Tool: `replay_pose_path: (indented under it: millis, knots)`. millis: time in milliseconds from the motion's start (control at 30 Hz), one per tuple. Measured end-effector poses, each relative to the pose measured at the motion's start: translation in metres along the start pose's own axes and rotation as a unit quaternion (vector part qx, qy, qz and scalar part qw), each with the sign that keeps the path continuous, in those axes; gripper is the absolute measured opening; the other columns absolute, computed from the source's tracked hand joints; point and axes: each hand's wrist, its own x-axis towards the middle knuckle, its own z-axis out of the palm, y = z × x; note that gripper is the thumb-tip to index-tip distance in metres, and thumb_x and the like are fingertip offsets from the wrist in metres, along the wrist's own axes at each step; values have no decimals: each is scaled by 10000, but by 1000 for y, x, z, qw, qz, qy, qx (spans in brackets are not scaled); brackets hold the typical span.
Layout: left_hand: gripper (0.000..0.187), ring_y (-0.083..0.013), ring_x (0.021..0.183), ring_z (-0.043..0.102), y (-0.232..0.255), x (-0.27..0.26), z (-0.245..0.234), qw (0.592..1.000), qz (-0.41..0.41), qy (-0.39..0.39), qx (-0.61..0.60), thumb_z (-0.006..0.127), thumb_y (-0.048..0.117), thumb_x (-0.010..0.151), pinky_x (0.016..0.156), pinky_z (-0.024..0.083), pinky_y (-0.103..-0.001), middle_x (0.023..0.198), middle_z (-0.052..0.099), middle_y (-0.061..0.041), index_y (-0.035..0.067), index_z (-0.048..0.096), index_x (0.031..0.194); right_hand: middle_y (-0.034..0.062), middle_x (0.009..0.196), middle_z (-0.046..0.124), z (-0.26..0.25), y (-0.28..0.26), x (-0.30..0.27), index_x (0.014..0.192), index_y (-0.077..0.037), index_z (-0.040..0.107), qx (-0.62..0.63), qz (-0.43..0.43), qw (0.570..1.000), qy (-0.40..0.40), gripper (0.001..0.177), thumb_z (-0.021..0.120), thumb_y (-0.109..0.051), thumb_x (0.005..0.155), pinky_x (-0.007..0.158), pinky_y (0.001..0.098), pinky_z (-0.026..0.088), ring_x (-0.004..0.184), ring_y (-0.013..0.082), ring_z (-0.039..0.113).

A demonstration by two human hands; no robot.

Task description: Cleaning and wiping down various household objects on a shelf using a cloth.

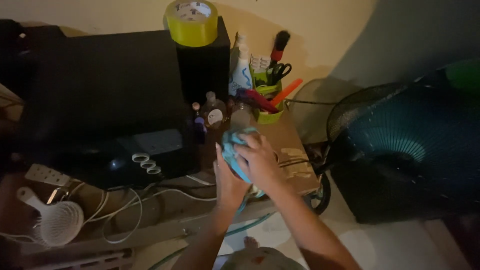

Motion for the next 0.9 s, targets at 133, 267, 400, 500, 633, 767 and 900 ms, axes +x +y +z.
replay_pose_path:
  millis: [133, 267, 400, 500, 633, 767, 900]
  knots:
    - [1341, -430, 1278, 482, -13, -3, -5, 999, 21, 3, -41, 938, 275, 662, 1048, 436, -526, 1451, 422, -275, 36, 30, 1620, 85, 1397, 626, -19, 14, -1, 1129, -128, 751, 14, -41, 997, -71, 264, 672, -116, 877, 972, 484, 498, 1145, 375, 564]
    - [1342, -453, 1322, 444, 3, 0, -8, 999, 29, -13, -31, 963, 197, 673, 1095, 392, -545, 1480, 423, -278, 38, 20, 1614, 136, 1350, 603, -11, 10, 7, 1129, -91, 744, -25, -18, 997, -67, 286, 713, -132, 848, 941, 508, 471, 1092, 390, 533]
    - [1351, -434, 1304, 475, -9, 2, -10, 997, 62, -8, -42, 952, 224, 671, 1063, 428, -518, 1477, 426, -260, 22, 1, 1608, 124, 1313, 597, 9, -9, 8, 1117, -95, 738, -70, -51, 996, -19, 284, 760, -158, 841, 931, 500, 470, 1055, 374, 500]
    - [1262, -82, 1224, 510, -26, 12, -12, 907, 346, 80, 226, 973, 246, 865, 1287, 339, -477, 1358, 474, 87, 378, 41, 1705, 73, 1316, 617, 8, -8, -17, 1129, -132, 745, -21, -91, 995, -19, 278, 748, -135, 851, 901, 455, 495, 1048, 340, 509]
    - [1375, -392, 1276, 497, 0, 9, -15, 999, 38, -12, -23, 990, 198, 608, 1084, 403, -492, 1404, 477, -215, 5, 37, 1579, 108, 1221, 620, -25, 32, -17, 1103, -154, 748, -54, -30, 997, -38, 330, 740, -99, 778, 844, 462, 495, 1019, 345, 540]
    - [1271, -344, 1289, 531, -2, 9, -18, 994, 17, -37, -98, 925, 155, 643, 1065, 454, -452, 1412, 465, -188, 20, 92, 1593, 108, 1190, 631, -64, 28, 2, 1245, -164, 713, -62, 74, 995, 7, 393, 697, -151, 852, 930, 494, 495, 1062, 357, 564]
    - [775, -322, 1318, 581, -53, 11, 0, 947, 258, -52, -186, 808, 61, 860, 1129, 497, -429, 1411, 551, -174, 91, 452, 1548, 107, 1259, 624, -36, -22, 15, 1192, -222, 758, -78, -24, 995, -57, 395, 766, -338, 814, 934, 614, 404, 1074, 395, 558]
